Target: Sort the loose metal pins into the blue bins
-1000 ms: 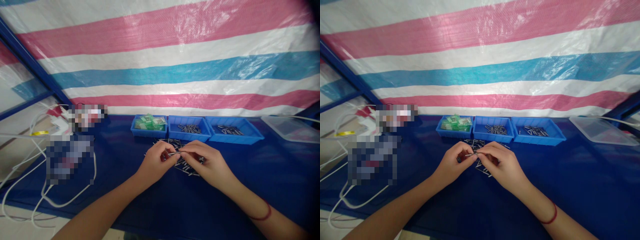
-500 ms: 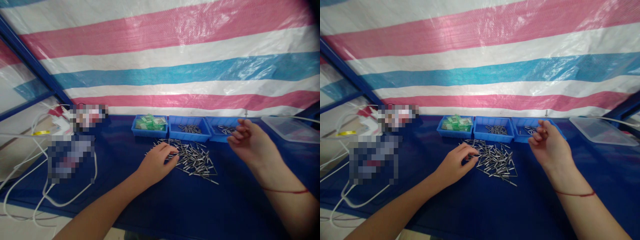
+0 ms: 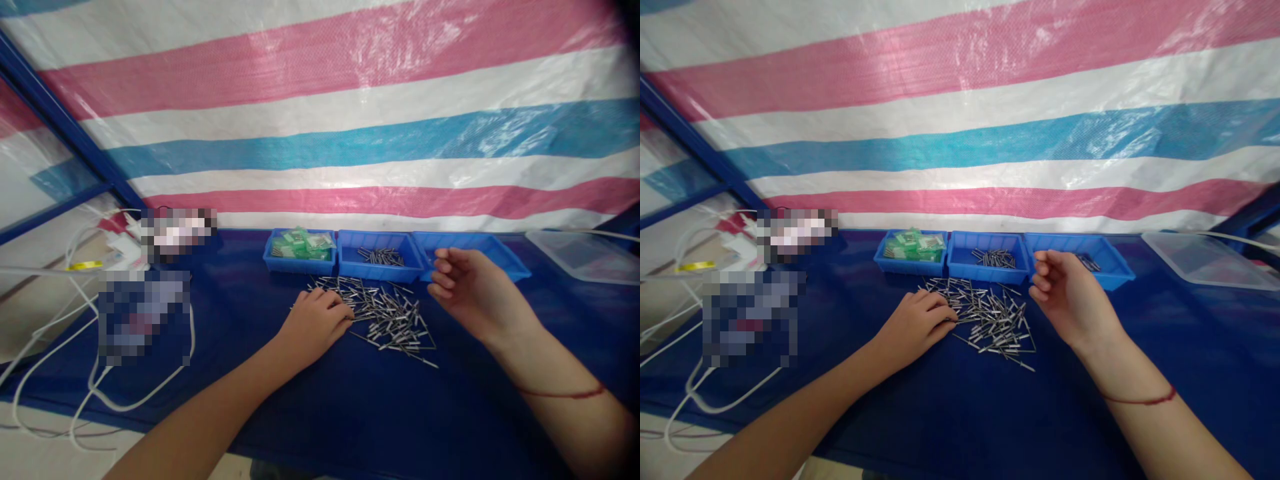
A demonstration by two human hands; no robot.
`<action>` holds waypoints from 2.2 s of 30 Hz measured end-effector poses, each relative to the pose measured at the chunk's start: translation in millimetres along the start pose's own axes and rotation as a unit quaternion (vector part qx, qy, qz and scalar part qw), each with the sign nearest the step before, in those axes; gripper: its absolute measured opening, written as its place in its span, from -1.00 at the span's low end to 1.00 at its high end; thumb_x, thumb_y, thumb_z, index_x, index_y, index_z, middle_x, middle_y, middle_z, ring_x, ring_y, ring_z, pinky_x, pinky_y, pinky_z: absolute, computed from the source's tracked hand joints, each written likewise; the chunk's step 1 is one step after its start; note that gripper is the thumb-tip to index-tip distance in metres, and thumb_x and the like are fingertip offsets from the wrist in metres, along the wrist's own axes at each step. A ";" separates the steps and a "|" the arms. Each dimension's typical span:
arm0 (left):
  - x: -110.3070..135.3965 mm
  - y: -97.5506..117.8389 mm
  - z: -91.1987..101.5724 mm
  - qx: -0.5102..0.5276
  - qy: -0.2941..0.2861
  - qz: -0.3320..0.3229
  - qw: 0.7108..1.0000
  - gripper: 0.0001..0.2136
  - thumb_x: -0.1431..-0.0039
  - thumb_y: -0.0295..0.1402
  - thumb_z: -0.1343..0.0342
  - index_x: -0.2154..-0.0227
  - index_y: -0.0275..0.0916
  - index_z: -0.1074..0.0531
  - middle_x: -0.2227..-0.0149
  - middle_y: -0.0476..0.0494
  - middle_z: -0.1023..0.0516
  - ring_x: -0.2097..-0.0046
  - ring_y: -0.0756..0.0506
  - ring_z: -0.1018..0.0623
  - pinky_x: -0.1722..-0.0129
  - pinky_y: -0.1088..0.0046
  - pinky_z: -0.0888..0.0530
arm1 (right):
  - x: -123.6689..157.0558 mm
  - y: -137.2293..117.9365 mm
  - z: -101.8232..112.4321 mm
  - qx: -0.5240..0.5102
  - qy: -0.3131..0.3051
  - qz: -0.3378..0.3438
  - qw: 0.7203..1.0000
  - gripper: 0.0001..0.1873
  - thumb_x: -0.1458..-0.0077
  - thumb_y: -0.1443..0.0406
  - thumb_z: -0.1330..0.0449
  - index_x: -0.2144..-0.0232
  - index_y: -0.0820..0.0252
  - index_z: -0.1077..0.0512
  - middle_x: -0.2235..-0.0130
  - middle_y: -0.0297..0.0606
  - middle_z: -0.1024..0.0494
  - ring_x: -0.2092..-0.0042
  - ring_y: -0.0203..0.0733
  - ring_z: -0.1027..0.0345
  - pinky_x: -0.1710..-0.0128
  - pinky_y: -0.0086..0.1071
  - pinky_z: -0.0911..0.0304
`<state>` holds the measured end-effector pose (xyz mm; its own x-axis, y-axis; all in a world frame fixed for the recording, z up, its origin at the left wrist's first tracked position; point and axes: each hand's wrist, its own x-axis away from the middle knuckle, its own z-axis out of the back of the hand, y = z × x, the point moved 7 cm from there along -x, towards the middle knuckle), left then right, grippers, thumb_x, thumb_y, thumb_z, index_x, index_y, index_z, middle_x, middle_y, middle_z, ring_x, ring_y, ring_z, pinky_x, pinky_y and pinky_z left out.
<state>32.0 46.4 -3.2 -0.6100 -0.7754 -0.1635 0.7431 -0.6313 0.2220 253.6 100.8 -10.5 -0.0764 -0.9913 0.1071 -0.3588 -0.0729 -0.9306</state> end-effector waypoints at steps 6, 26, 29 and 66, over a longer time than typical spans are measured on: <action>1.1 4.7 1.3 -0.013 0.004 -0.020 1.000 -0.83 -0.30 -0.32 0.03 0.28 -0.20 -0.46 0.21 -0.11 -0.49 0.19 -0.08 -0.40 0.22 0.36 -0.20 | 13.9 9.0 -21.8 0.055 0.001 -0.022 0.998 -0.83 -0.01 0.19 -0.17 0.46 0.18 -0.42 0.52 -0.40 -0.25 0.58 -0.41 -0.04 0.65 -0.47 0.02; 8.8 -13.7 32.7 0.366 0.191 0.095 0.906 -0.92 -0.18 -0.35 -0.09 0.32 -0.24 -0.43 0.32 -0.05 -0.54 0.31 0.00 -0.52 0.26 0.52 -0.44 | 67.0 32.0 -108.4 0.421 -0.252 0.182 0.852 -0.87 -0.12 0.26 -0.15 0.28 0.14 -0.46 0.38 -0.30 -0.53 0.48 -0.31 -0.31 0.50 -0.45 -0.21; 8.8 -17.8 26.1 0.413 0.187 0.120 0.883 -0.89 -0.17 -0.33 -0.10 0.28 -0.24 -0.43 0.29 -0.07 -0.55 0.31 -0.01 -0.53 0.28 0.51 -0.47 | 67.6 31.2 -109.0 0.419 -0.249 0.190 0.852 -0.85 -0.16 0.26 -0.11 0.33 0.16 -0.47 0.42 -0.30 -0.52 0.46 -0.29 -0.32 0.49 -0.43 -0.21; 0.2 -6.3 20.2 0.099 0.082 -0.047 0.991 -0.82 -0.28 -0.33 0.02 0.17 -0.22 -0.44 0.18 -0.13 -0.55 0.11 -0.11 -0.45 0.08 0.31 -0.31 | -10.2 -30.5 43.1 0.019 0.129 0.115 0.985 -0.80 -0.03 0.22 -0.16 0.56 0.13 -0.28 0.50 -0.28 -0.43 0.59 -0.40 -0.15 0.67 -0.42 0.00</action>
<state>21.6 50.5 14.8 -0.6085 -0.7158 -0.3427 0.6066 -0.6979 0.3807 305.4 108.4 1.7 -0.3869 -0.9217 -0.0275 -0.2693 0.1415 -0.9526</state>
